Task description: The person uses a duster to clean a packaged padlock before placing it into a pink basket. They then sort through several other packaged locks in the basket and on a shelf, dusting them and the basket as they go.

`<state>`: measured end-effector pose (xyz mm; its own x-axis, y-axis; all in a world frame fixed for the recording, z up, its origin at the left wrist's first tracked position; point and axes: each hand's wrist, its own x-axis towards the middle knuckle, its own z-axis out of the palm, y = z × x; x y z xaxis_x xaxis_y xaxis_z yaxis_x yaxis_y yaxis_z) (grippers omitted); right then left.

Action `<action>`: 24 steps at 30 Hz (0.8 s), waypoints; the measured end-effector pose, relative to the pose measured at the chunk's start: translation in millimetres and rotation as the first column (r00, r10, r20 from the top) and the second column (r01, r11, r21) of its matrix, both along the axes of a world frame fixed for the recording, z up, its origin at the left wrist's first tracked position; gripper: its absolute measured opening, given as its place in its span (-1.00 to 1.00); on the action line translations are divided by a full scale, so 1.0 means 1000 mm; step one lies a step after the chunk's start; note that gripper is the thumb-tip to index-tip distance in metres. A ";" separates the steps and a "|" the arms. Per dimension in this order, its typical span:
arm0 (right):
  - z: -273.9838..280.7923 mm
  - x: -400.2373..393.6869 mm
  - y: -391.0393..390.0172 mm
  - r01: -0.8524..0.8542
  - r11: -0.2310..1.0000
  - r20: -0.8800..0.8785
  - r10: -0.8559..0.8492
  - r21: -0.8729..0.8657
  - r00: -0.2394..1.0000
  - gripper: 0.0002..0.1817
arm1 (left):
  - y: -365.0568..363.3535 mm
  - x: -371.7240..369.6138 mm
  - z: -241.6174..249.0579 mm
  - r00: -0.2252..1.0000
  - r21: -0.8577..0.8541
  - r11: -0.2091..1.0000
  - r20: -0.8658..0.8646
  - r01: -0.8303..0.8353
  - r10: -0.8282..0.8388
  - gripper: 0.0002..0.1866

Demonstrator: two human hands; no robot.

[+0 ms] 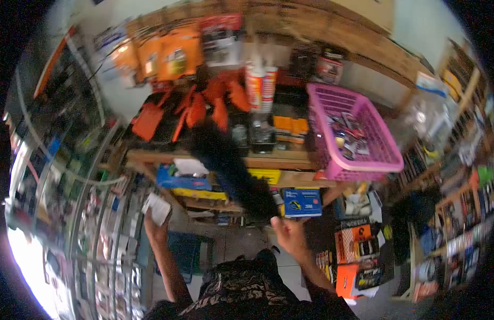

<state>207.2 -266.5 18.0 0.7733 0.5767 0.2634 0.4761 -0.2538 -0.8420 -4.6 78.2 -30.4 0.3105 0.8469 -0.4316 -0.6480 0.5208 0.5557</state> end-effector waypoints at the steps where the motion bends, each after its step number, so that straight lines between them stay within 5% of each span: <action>1: 0.011 0.013 -0.016 0.074 0.996 -0.001 -0.074 0.056 0.997 -0.49 | 0.006 -0.004 -0.015 0.999 0.037 0.998 0.024 0.043 -0.044 -0.55; 4: 0.090 0.030 -0.069 0.369 0.929 0.137 -0.363 -0.019 0.922 -0.49 | 0.009 -0.001 -0.029 0.997 0.000 0.997 -0.014 0.074 -0.074 -0.55; 6: 0.134 0.039 -0.104 0.543 0.833 0.300 -0.494 -0.107 0.816 -0.50 | 0.012 0.004 -0.043 0.932 0.080 0.976 0.291 0.202 -0.217 -0.53; 9: 0.167 0.073 -0.135 0.737 0.669 0.536 -0.589 -0.097 0.605 -0.51 | -0.003 0.022 -0.023 0.961 0.096 0.965 0.117 0.242 -0.252 -0.51; 11: 0.181 0.103 -0.151 0.785 0.577 0.551 -0.589 -0.225 0.591 -0.56 | -0.006 0.032 -0.028 0.919 0.203 0.929 0.186 0.309 -0.347 -0.50; 15: 0.205 0.165 -0.151 0.747 0.607 0.481 -0.587 -0.271 0.651 -0.62 | -0.036 0.063 -0.001 0.890 0.189 0.917 0.238 0.350 -0.389 -0.49; 17: 0.194 0.215 -0.148 0.797 0.392 0.698 -0.395 -0.460 0.598 -0.64 | -0.052 0.072 0.008 0.874 0.152 0.895 0.200 0.419 -0.443 -0.49; 20: 0.181 0.255 -0.125 0.725 0.234 0.635 -0.360 -0.648 0.683 -0.63 | -0.063 0.079 -0.007 0.837 0.118 0.862 0.206 0.494 -0.508 -0.48; 23: 0.186 0.213 -0.092 0.835 0.265 0.769 -0.329 -0.481 0.548 -0.62 | -0.080 0.079 0.001 0.797 0.147 0.842 0.273 0.519 -0.539 -0.48; 24: 0.187 0.192 -0.079 0.843 0.427 0.812 -0.328 -0.328 0.483 -0.63 | -0.083 0.079 -0.004 0.798 0.104 0.842 0.276 0.529 -0.536 -0.48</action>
